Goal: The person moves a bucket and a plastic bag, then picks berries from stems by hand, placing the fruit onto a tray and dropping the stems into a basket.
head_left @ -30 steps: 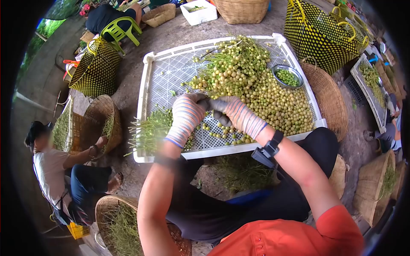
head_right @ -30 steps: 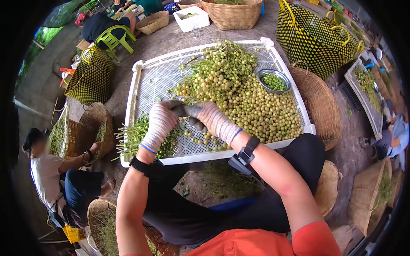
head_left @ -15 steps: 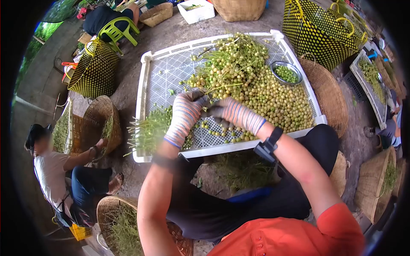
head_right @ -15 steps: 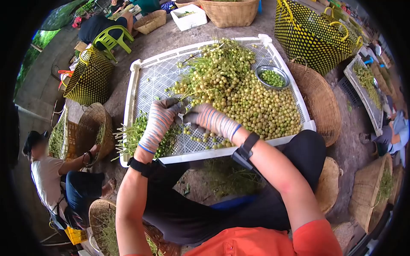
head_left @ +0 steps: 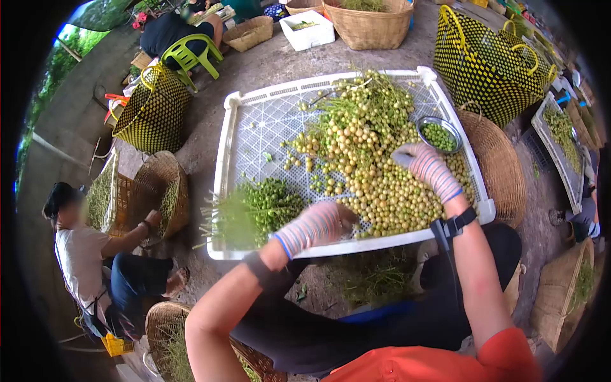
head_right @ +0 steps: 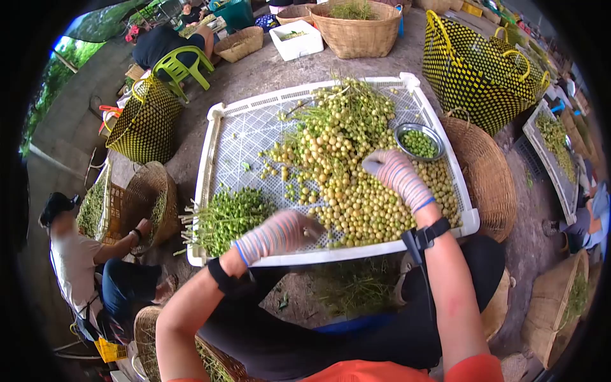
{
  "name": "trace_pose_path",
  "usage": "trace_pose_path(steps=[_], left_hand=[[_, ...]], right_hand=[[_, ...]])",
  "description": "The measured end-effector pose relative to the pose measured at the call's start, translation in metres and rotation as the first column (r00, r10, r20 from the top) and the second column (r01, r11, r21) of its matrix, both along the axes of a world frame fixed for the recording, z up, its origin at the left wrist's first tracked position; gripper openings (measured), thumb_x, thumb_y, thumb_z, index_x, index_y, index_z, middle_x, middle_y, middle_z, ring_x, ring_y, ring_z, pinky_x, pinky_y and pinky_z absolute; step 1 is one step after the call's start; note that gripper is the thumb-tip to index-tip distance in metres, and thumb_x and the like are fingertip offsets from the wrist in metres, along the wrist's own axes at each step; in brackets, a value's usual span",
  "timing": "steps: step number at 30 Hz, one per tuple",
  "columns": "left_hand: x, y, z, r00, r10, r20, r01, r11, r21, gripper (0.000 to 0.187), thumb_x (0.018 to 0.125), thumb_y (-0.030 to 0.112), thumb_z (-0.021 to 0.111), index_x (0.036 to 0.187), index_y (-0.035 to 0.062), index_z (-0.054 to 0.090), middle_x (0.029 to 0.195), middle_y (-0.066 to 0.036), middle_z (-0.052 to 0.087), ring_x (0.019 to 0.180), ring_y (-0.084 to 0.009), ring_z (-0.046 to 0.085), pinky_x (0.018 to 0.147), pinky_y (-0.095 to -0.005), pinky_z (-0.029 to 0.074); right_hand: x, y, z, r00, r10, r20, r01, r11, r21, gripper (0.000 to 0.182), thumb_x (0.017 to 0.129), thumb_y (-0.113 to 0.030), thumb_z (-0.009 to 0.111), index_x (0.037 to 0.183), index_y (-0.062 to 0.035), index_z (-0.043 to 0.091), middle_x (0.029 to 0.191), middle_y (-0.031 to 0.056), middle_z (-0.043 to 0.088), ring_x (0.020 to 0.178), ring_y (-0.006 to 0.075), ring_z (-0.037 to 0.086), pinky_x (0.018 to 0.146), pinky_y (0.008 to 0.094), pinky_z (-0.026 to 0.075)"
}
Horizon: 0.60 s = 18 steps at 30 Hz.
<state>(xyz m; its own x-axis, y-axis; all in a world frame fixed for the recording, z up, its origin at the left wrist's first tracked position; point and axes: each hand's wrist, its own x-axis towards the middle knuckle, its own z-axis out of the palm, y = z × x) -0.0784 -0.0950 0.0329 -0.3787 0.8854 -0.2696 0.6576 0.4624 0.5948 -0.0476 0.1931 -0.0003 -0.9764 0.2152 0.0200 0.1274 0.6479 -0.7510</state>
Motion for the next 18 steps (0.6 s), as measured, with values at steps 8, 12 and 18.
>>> trace_pose_path(steps=[8,12,18], left_hand=[[-0.209,0.106,-0.004,0.749,0.559,-0.355,-0.544,0.825,0.15,0.075,0.072,0.024,0.07,0.139,0.0147,0.039,0.142,-0.023,0.035,0.126,-0.0386,0.042,0.101,-0.0412,0.04],[-0.261,0.154,-0.015,0.781,0.435,-0.447,-0.518,0.852,-0.077,0.105,0.063,0.053,0.078,0.146,0.0149,0.026,0.151,-0.022,0.019,0.139,-0.0402,0.015,0.113,-0.0429,0.022],[-0.302,0.149,-0.076,0.912,0.233,-0.337,-0.367,0.832,-0.417,0.091,0.074,0.063,0.064,0.138,0.0114,0.025,0.14,-0.012,0.028,0.127,-0.0327,0.029,0.106,-0.0423,0.026]], right_hand=[[-0.006,-0.008,0.004,0.995,0.101,0.015,-0.096,0.977,-0.189,0.028,0.085,-0.03,0.063,0.097,-0.006,0.069,0.086,0.0127,0.069,0.078,0.0214,0.066,0.073,0.0327,0.051],[-0.009,-0.006,-0.001,0.997,0.075,0.02,-0.067,0.968,-0.243,0.025,0.085,-0.028,0.063,0.098,-0.0075,0.069,0.087,0.0129,0.069,0.078,0.0235,0.066,0.074,0.0335,0.051],[-0.022,-0.002,-0.021,0.995,0.064,0.075,-0.039,0.952,-0.304,0.023,0.086,-0.026,0.062,0.097,-0.0059,0.068,0.086,0.0146,0.068,0.078,0.0252,0.066,0.072,0.0344,0.051]])
